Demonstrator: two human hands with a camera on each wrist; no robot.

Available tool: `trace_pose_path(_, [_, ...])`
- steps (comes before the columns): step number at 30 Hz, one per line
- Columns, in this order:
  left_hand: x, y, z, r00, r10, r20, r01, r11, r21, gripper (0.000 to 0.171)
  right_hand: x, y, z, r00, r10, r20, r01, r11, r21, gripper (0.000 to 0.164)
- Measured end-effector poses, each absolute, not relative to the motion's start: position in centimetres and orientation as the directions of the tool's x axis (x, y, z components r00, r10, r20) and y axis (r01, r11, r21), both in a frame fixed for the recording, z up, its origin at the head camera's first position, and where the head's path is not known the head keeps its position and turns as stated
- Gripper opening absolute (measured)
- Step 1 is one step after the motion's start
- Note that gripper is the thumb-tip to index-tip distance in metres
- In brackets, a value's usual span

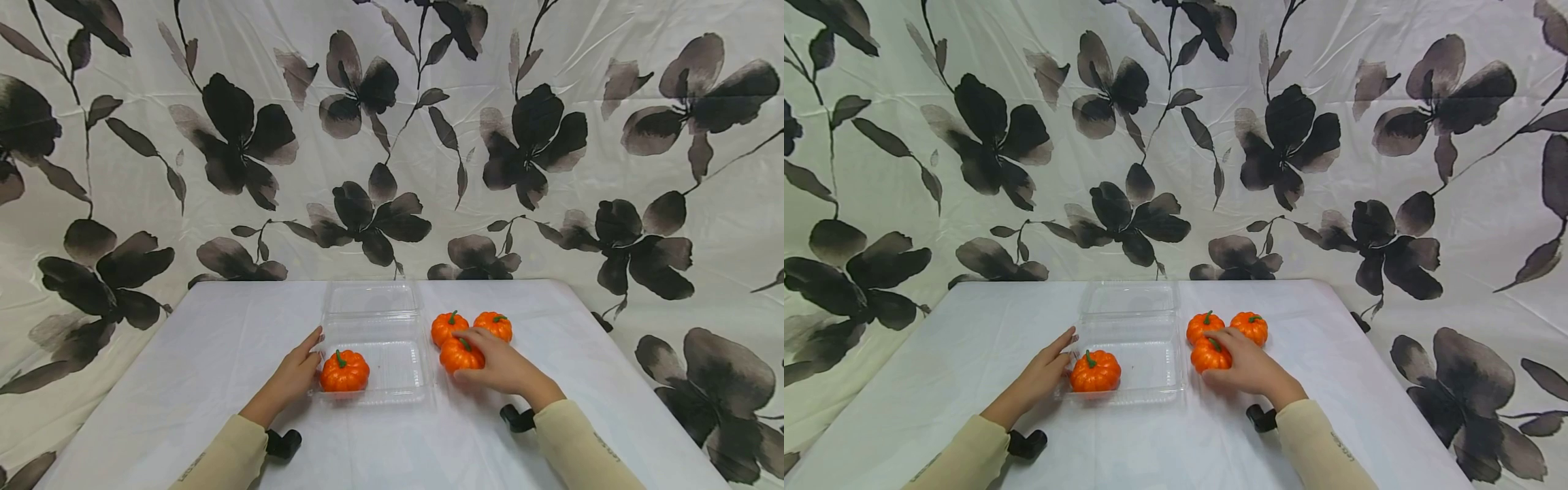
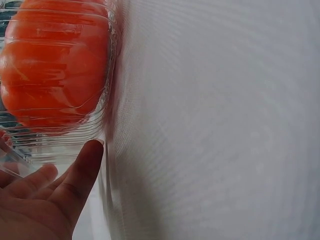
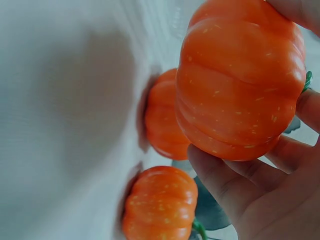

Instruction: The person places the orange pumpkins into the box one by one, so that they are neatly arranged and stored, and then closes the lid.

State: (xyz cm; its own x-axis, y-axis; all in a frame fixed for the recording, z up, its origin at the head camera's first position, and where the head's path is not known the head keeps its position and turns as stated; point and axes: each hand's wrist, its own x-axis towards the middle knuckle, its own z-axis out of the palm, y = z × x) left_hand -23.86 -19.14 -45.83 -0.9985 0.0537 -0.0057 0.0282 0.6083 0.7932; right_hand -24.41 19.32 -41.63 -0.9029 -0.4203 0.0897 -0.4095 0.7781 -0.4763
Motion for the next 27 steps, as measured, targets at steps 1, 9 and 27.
trace_pose_path(1, [-23.9, -19.1, -45.8, -0.999, 0.054, -0.004, 0.030, 0.608, 0.793, 0.058, -24.4, 19.3, -41.5, -0.902, -0.423, 0.093, -0.413, 0.777, -0.474, 0.067])
trace_pose_path(9, [-23.9, -19.1, -45.8, -0.998, 0.058, -0.010, 0.027, 0.601, 0.799, 0.058, -24.3, 19.1, -40.8, -0.896, -0.433, 0.103, -0.428, 0.775, -0.466, 0.066])
trace_pose_path(27, [-23.8, -19.1, -45.6, -0.998, 0.052, -0.017, 0.018, 0.604, 0.797, 0.058, -24.2, 18.5, -39.5, -0.877, -0.467, 0.118, -0.463, 0.750, -0.473, 0.068])
